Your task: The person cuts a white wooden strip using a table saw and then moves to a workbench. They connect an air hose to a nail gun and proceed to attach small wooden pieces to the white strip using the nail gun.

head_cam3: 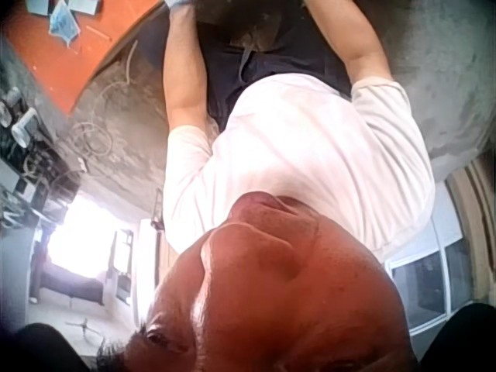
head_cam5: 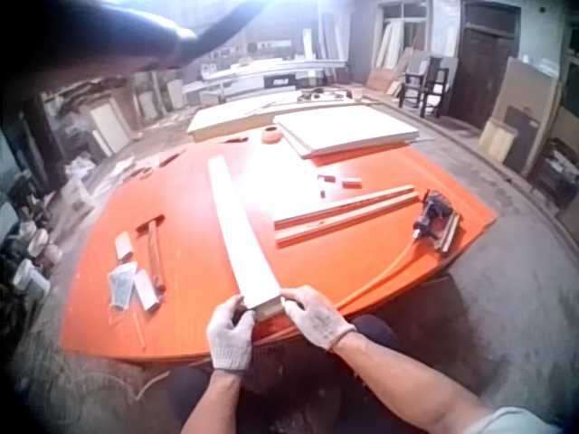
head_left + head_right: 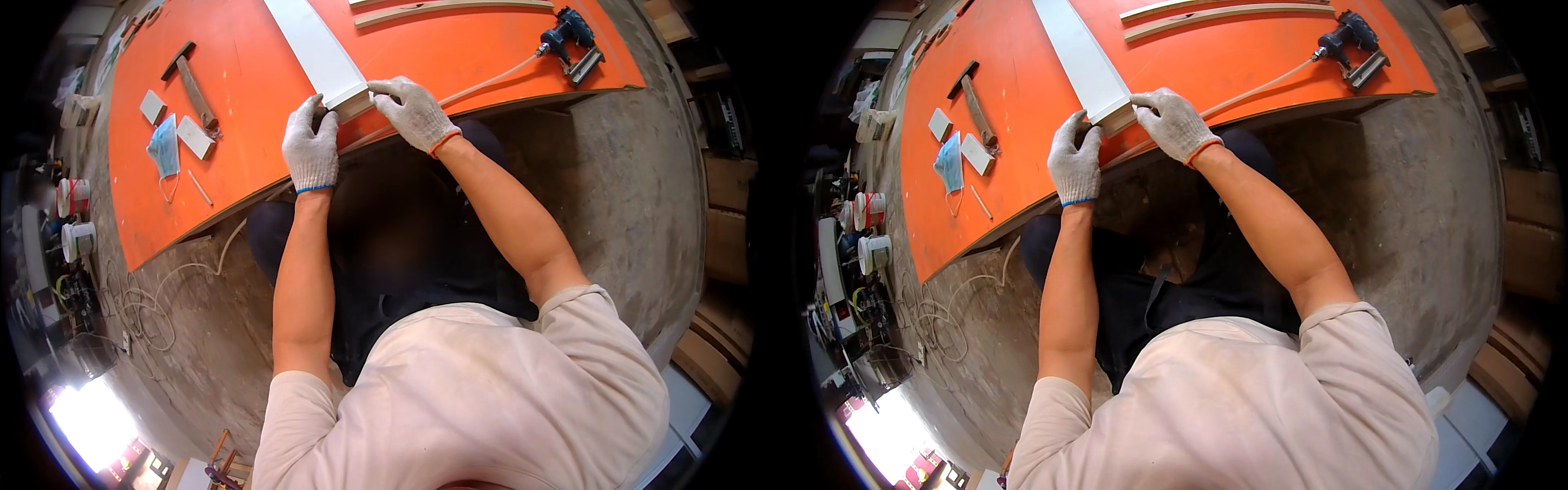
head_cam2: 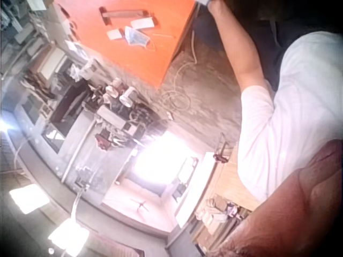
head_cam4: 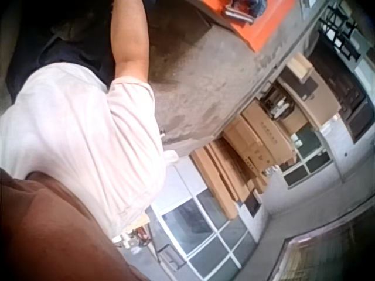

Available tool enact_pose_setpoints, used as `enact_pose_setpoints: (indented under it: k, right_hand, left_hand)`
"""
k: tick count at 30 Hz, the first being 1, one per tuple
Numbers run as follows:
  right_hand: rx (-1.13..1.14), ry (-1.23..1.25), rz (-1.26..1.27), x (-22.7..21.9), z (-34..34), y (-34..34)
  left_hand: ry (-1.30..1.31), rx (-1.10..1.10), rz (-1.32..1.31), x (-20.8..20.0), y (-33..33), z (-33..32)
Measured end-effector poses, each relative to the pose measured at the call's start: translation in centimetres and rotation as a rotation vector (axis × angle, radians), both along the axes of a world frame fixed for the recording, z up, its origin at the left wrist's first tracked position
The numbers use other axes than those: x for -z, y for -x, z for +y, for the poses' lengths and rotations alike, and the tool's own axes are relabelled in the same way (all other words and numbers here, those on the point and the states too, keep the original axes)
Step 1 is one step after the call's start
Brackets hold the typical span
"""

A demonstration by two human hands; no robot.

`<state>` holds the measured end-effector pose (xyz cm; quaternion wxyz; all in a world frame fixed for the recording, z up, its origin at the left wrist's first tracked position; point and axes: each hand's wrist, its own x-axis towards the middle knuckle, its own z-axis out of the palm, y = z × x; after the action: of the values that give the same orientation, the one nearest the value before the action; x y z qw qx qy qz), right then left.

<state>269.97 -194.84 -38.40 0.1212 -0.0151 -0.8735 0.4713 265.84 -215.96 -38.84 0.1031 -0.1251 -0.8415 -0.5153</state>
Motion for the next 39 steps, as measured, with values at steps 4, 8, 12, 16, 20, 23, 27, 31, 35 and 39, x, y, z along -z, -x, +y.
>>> enact_pose_setpoints:
  k: [4,8,12,16,20,23,27,31,35,39]
  right_hand:
    - [0.0,-0.027,0.031,0.5,0.1,0.1]
    - [-0.007,-0.009,0.041,0.3,0.1,0.0]
    - [-0.031,-0.036,0.02,0.5,0.2,0.0]
    - [-0.025,-0.053,0.047,0.9,0.3,-0.1]
    - [0.02,-0.054,0.04,1.2,0.5,0.0]
    - [0.168,0.161,0.01,0.6,1.2,0.1]
    - [0.27,0.352,-0.048,0.4,2.4,-0.2]
    - [0.284,0.369,-0.077,0.2,2.8,-0.3]
    - [0.268,0.369,-0.043,1.0,2.6,0.0]
    - [0.152,0.422,-0.092,-0.3,2.2,-0.6]
  left_hand:
    - [-0.01,-0.009,0.021,0.2,-0.1,0.2]
    - [0.055,-0.012,0.049,-0.1,-0.4,0.4]
    - [0.008,-0.013,0.048,0.4,-0.1,0.2]
    - [0.065,0.003,0.028,0.1,0.1,0.2]
    - [0.076,-0.004,-0.021,-0.2,-0.3,0.0]
    - [-0.033,-0.071,-0.098,0.0,0.3,-1.2]
    - [-0.063,-0.009,-0.02,-2.0,1.3,-1.6]
    - [0.205,0.177,0.118,-2.6,0.8,-0.1]
    - [0.314,0.245,0.194,-1.6,1.1,0.9]
    - [0.251,0.239,0.154,-0.9,1.6,0.8]
